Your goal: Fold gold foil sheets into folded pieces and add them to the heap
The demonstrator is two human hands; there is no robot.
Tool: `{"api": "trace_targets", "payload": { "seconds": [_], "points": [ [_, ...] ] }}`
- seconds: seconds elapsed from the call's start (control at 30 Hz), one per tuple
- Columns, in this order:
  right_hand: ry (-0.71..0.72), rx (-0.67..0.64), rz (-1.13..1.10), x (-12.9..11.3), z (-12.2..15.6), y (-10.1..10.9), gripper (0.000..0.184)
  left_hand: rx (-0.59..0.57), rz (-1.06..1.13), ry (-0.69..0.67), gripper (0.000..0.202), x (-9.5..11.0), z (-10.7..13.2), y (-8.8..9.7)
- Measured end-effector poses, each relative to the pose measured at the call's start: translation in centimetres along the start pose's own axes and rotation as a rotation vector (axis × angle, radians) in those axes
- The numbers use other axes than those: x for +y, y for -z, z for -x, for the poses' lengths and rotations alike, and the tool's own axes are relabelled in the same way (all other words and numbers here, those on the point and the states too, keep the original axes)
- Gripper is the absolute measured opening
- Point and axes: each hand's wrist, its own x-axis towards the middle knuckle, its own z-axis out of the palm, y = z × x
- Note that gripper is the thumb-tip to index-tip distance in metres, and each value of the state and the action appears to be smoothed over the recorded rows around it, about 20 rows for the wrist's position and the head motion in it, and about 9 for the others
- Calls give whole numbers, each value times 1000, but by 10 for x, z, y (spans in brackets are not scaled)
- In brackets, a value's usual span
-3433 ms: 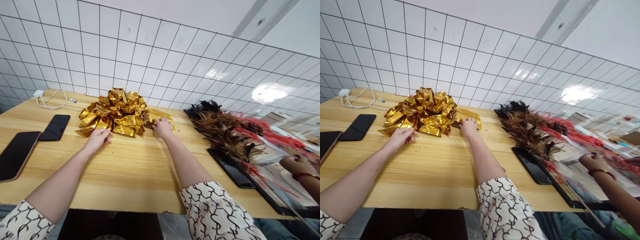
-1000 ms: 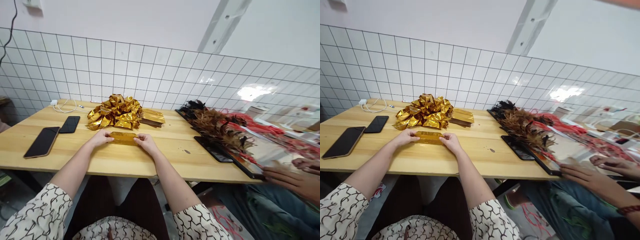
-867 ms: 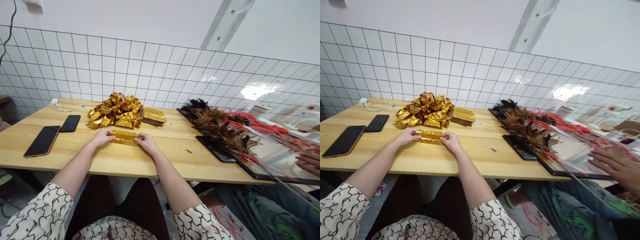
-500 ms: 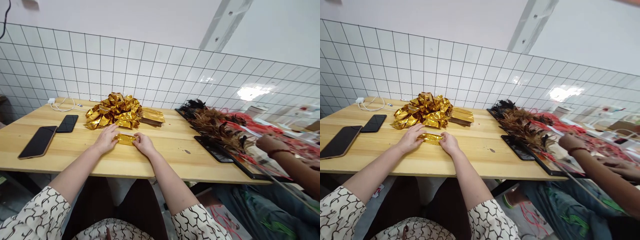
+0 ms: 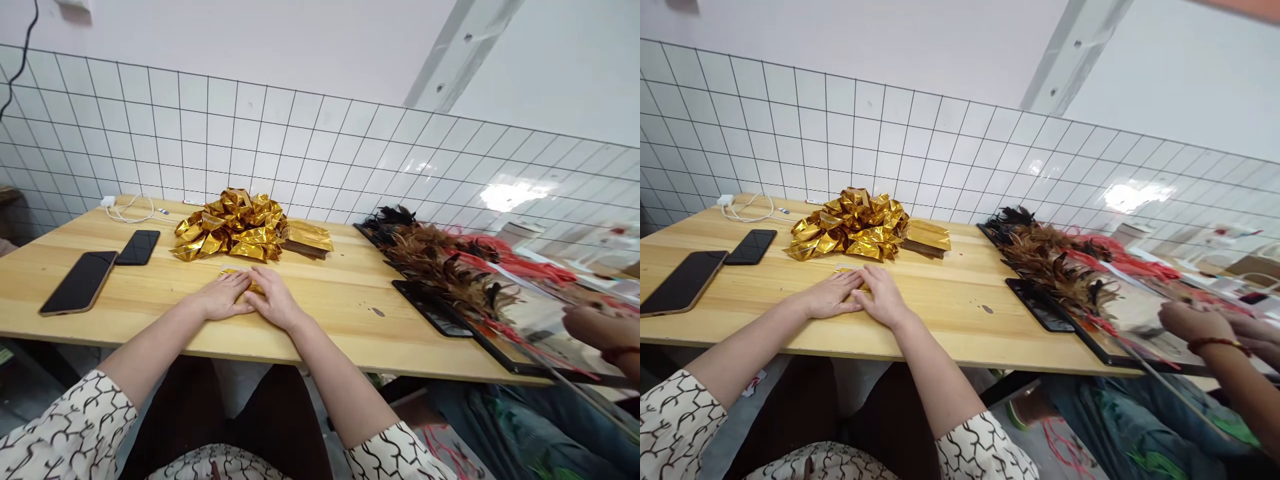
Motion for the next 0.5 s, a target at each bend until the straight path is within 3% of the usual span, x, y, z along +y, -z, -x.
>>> {"api": "trace_targets", "payload": {
  "seconds": [0.1, 0.2, 0.5],
  "points": [
    [130, -163, -17, -10, 1, -7, 74, -9, -28, -1, 72, 1, -2, 0],
    [115, -250, -9, -11, 1, -11, 80, -6, -33, -9, 71, 1, -2, 0],
    [17, -257, 62, 2, 2, -16, 90, 29, -48, 1, 71, -5, -5, -9]
  ]
}}
